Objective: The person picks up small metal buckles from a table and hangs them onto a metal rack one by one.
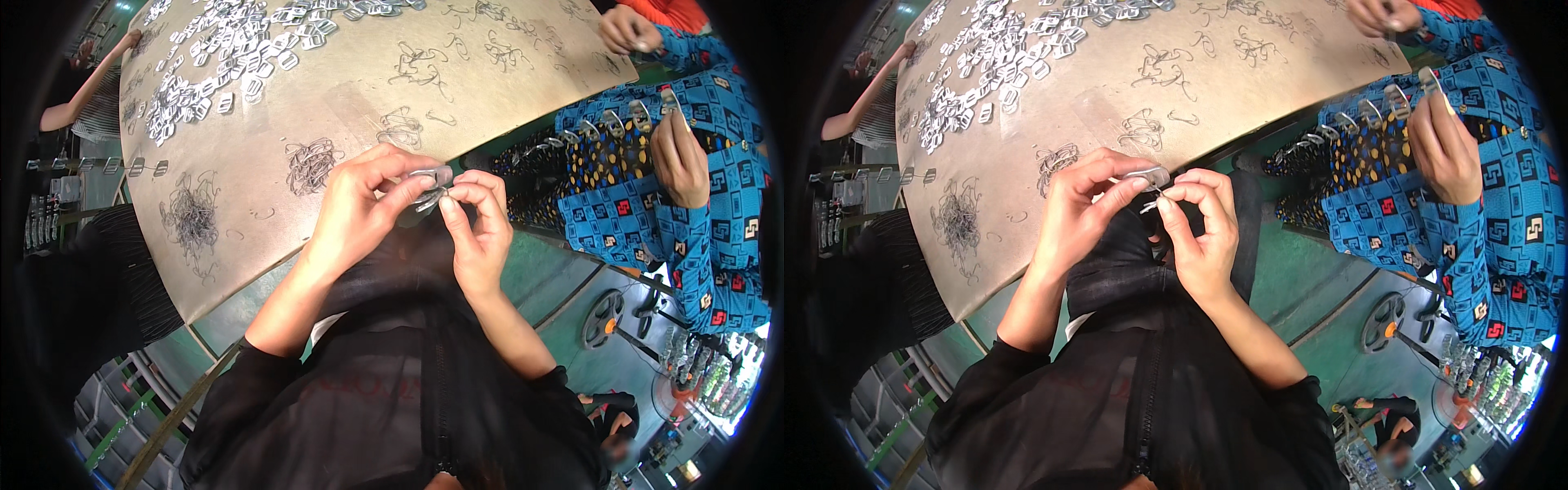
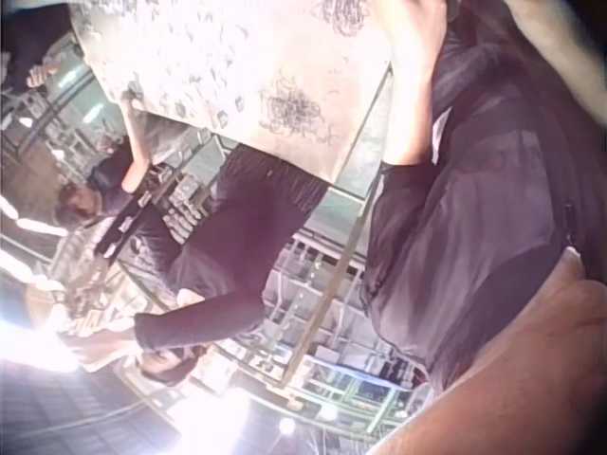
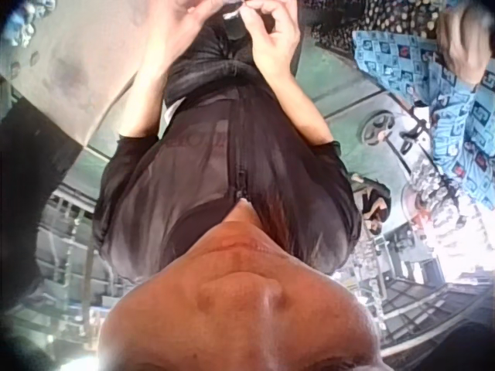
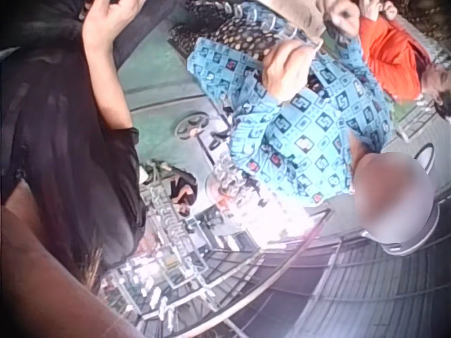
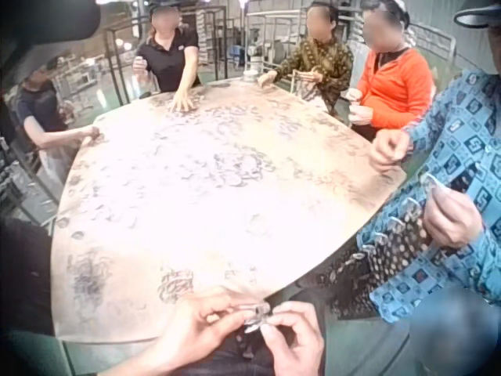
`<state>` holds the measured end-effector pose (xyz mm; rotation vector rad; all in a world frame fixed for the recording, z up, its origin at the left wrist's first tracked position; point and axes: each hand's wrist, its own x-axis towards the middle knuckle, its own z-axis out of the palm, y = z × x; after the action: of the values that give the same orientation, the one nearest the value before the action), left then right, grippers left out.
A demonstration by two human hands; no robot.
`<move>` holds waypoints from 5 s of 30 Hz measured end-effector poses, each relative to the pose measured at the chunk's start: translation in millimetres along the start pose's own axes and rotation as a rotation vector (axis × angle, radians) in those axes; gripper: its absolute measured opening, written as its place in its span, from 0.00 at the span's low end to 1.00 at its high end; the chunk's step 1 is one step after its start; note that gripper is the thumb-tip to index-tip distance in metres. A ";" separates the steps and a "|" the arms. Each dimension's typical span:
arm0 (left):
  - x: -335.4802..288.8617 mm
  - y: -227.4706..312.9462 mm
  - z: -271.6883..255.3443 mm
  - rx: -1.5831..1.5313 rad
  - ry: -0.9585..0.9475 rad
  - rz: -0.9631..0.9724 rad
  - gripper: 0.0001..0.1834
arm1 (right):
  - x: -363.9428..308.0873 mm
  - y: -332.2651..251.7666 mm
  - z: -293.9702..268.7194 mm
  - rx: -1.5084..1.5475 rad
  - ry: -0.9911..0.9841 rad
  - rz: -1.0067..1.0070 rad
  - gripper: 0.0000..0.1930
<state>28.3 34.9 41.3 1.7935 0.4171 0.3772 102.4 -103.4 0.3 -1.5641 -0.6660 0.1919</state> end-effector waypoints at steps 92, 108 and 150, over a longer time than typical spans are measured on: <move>-4.7 1.2 -5.1 -0.137 0.040 -0.018 0.09 | 0.1 -2.1 7.4 0.450 -0.067 0.068 0.08; -6.5 4.5 3.4 0.008 0.111 0.141 0.09 | 177.9 106.4 -5.6 -0.541 -0.236 0.094 0.11; 21.6 -59.0 -75.4 0.294 0.448 0.062 0.11 | 11.3 -36.6 14.2 0.484 -0.001 -0.019 0.13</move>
<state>7.7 123.4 4.0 2.0075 0.7621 0.8017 93.7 -86.7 36.5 -1.0926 -0.5826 0.3150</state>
